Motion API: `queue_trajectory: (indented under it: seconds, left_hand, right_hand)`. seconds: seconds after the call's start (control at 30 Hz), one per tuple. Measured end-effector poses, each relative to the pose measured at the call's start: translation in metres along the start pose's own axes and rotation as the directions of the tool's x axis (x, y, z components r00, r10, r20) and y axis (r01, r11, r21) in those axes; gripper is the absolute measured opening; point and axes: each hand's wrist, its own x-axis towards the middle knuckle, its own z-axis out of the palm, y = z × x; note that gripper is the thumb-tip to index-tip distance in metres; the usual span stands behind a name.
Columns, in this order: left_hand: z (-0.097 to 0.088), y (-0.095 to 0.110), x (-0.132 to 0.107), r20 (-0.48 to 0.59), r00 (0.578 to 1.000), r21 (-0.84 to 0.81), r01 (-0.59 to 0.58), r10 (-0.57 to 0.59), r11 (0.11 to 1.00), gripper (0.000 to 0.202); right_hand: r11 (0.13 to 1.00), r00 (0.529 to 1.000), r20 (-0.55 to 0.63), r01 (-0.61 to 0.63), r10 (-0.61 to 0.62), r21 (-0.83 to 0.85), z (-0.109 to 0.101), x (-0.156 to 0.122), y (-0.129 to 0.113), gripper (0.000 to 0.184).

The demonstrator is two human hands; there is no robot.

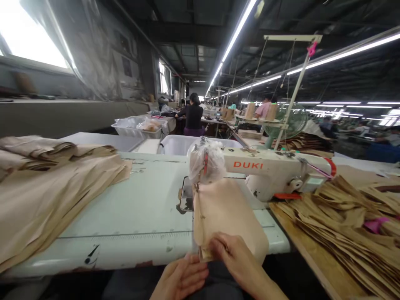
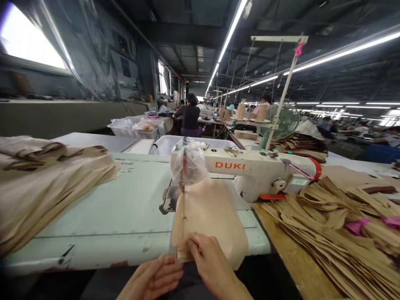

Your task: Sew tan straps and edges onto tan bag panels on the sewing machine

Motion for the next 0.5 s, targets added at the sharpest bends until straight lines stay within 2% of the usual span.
queue_trajectory:
  seconds: [0.1,0.27,0.3,0.37,0.43,0.5]
  left_hand:
    - [0.004,0.003,0.008,0.052,0.999,-0.126,-0.005,0.012,0.992,0.078]
    - [0.006,0.001,0.007,0.047,0.994,-0.125,-0.089,0.096,0.988,0.069]
    - [0.006,0.000,0.007,0.050,0.992,-0.112,-0.108,0.114,0.988,0.068]
    - [0.005,-0.002,0.009,0.042,0.990,-0.082,-0.135,0.138,0.988,0.068]
    - [0.003,-0.004,0.011,0.024,0.989,-0.034,-0.147,0.148,0.989,0.072]
    - [0.000,-0.005,0.013,0.029,0.982,0.111,-0.188,0.186,0.976,0.073]
  right_hand:
    - [1.000,1.000,-0.002,0.015,-0.015,-0.007,-0.001,0.000,-0.002,0.032]
    - [0.992,0.991,-0.034,0.127,-0.126,0.014,0.007,-0.009,-0.004,0.017]
    - [0.990,0.989,-0.038,0.143,-0.143,0.009,0.010,-0.011,-0.002,0.018]
    - [0.978,0.978,-0.049,0.200,-0.202,-0.052,0.017,-0.013,0.004,0.033]
    - [0.929,0.935,-0.083,0.328,-0.346,-0.172,0.027,-0.013,0.015,0.033]
    - [0.835,0.851,-0.121,0.457,-0.510,-0.307,0.039,-0.009,0.030,0.020]
